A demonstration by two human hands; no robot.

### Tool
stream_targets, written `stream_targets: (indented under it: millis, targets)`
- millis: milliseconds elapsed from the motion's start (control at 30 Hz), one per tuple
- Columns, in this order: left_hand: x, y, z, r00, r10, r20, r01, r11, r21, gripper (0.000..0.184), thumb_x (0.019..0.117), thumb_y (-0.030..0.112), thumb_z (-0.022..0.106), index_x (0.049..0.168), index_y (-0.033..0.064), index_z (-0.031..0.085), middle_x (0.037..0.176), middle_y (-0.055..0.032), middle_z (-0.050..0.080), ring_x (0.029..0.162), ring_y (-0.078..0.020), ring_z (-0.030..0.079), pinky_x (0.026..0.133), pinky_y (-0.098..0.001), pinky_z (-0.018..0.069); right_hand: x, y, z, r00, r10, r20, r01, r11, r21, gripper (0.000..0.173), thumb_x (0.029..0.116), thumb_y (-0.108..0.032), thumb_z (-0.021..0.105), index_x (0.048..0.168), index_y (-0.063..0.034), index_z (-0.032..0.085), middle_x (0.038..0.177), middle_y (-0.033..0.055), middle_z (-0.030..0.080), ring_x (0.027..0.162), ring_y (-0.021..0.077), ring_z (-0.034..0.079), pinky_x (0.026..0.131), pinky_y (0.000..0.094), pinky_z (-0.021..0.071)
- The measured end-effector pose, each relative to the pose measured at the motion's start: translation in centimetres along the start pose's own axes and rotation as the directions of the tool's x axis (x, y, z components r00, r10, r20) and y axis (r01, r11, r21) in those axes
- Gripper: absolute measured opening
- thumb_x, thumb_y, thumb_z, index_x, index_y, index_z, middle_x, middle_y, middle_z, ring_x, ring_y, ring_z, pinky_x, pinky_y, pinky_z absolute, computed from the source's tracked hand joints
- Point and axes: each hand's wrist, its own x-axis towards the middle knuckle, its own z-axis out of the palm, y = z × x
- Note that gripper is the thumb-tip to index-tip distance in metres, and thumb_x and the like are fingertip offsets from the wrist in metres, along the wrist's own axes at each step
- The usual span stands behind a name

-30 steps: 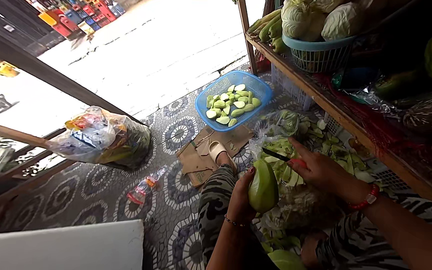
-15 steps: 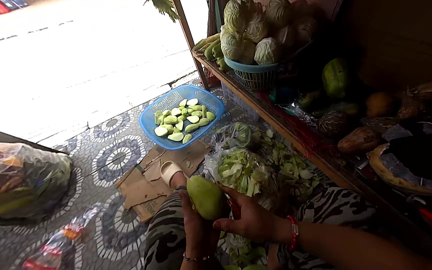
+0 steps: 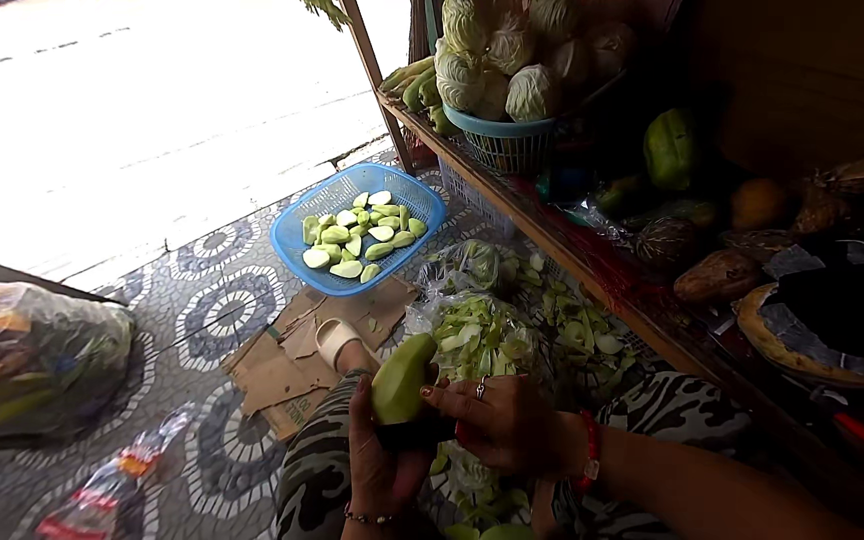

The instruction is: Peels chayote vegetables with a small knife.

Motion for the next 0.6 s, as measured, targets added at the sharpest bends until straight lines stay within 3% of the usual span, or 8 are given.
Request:
stream_targets:
  millis: [67, 133, 233, 333, 433, 500, 567, 600]
  targets:
    - [0.0, 0.5, -0.3, 0.994, -0.071, 0.077, 0.08, 0.991, -0.109, 0.063, 0.0802, 0.056, 0.076, 0.118, 0.0056, 0.066, 0.109, -0.019, 0.072, 0.095, -0.0313, 0.074, 0.075, -0.0445, 0.0633, 0.5, 0.3, -0.7, 0.997, 0.048, -0.063, -0.045, 0.998, 0.053, 0.039, 0.0936, -0.012, 0.055, 0.128, 0.004, 0.064, 0.095, 0.0151, 0.074, 0.073, 0.0203, 0.069, 0.06, 0.0312, 0.0546]
    - [0.0, 0.8, -0.5, 0.986, -0.11, 0.123, 0.123, 0.987, -0.103, 0.073, 0.0716, 0.062, 0.079, 0.12, 0.0081, 0.066, 0.116, -0.0199, 0.07, 0.097, -0.0317, 0.072, 0.073, -0.0428, 0.0615, 0.9, 0.5, -1.2, 0.979, 0.189, -0.082, -0.179, 0.977, 0.119, 0.039, 0.0954, -0.011, 0.056, 0.129, 0.0064, 0.063, 0.09, 0.0143, 0.071, 0.067, 0.0179, 0.063, 0.059, 0.0303, 0.0533]
    - [-0.1, 0.7, -0.6, 0.992, -0.074, 0.098, 0.073, 0.997, 0.01, 0.069, 0.0786, 0.067, 0.069, 0.116, 0.0098, 0.065, 0.106, -0.0157, 0.071, 0.081, -0.0239, 0.072, 0.061, -0.0334, 0.0589, 1.7, 0.3, -1.9, 0.859, 0.507, 0.075, -0.497, 0.79, 0.359, 0.041, 0.1037, -0.015, 0.052, 0.137, 0.0072, 0.057, 0.109, 0.0121, 0.07, 0.072, 0.0049, 0.057, 0.066, 0.0195, 0.0495]
    - [-0.2, -0.2, 0.0, 0.999, 0.037, 0.002, -0.037, 0.969, 0.245, 0.043, 0.0919, 0.045, 0.059, 0.112, 0.0076, 0.063, 0.094, -0.0127, 0.072, 0.075, -0.0203, 0.072, 0.057, -0.0327, 0.0607, 2.3, -0.2, -2.2, 0.768, 0.608, 0.199, -0.615, 0.615, 0.494, 0.041, 0.1044, -0.016, 0.053, 0.139, 0.0068, 0.054, 0.117, 0.0107, 0.068, 0.073, 0.0018, 0.061, 0.067, 0.0181, 0.0542]
    - [-0.4, -0.4, 0.0, 0.999, 0.02, 0.045, -0.038, 0.898, 0.437, 0.046, 0.0986, 0.033, 0.044, 0.135, 0.0069, 0.052, 0.104, -0.0106, 0.072, 0.085, -0.0193, 0.073, 0.065, -0.0347, 0.0625, 2.3, -0.4, -2.1, 0.799, 0.581, 0.155, -0.592, 0.713, 0.377, 0.04, 0.1027, -0.016, 0.054, 0.135, 0.0062, 0.059, 0.104, 0.0112, 0.072, 0.073, 0.0054, 0.061, 0.069, 0.0207, 0.0527]
    - [-0.6, -0.3, 0.2, 0.999, -0.037, 0.01, 0.028, 0.89, 0.456, 0.04, 0.1042, 0.031, 0.035, 0.128, 0.0067, 0.055, 0.103, -0.0111, 0.072, 0.087, -0.0205, 0.073, 0.069, -0.0384, 0.0629, 2.3, -0.4, -2.2, 0.83, 0.536, 0.156, -0.558, 0.783, 0.275, 0.039, 0.1023, -0.017, 0.054, 0.134, 0.0047, 0.062, 0.097, 0.0108, 0.072, 0.074, 0.01, 0.062, 0.07, 0.0256, 0.0526]
    - [-0.7, -0.3, 0.3, 0.996, -0.088, 0.008, 0.078, 0.913, 0.4, 0.035, 0.1014, 0.03, 0.042, 0.122, 0.0067, 0.057, 0.1, -0.0117, 0.072, 0.086, -0.0212, 0.074, 0.07, -0.0386, 0.0636, 2.3, -0.5, -2.4, 0.844, 0.497, 0.201, -0.535, 0.806, 0.254, 0.038, 0.1025, -0.017, 0.054, 0.133, 0.003, 0.063, 0.103, 0.0121, 0.074, 0.08, 0.0136, 0.066, 0.074, 0.0298, 0.0548]
    - [-0.8, -0.3, 0.5, 0.994, -0.107, -0.011, 0.104, 0.93, 0.353, 0.035, 0.1023, 0.03, 0.039, 0.121, 0.0065, 0.057, 0.1, -0.0122, 0.072, 0.086, -0.0219, 0.073, 0.069, -0.0388, 0.0635, 2.4, -0.4, -2.5, 0.845, 0.489, 0.219, -0.534, 0.8, 0.273, 0.038, 0.1033, -0.018, 0.053, 0.133, 0.0031, 0.062, 0.107, 0.0118, 0.074, 0.081, 0.0125, 0.066, 0.075, 0.0286, 0.0544]
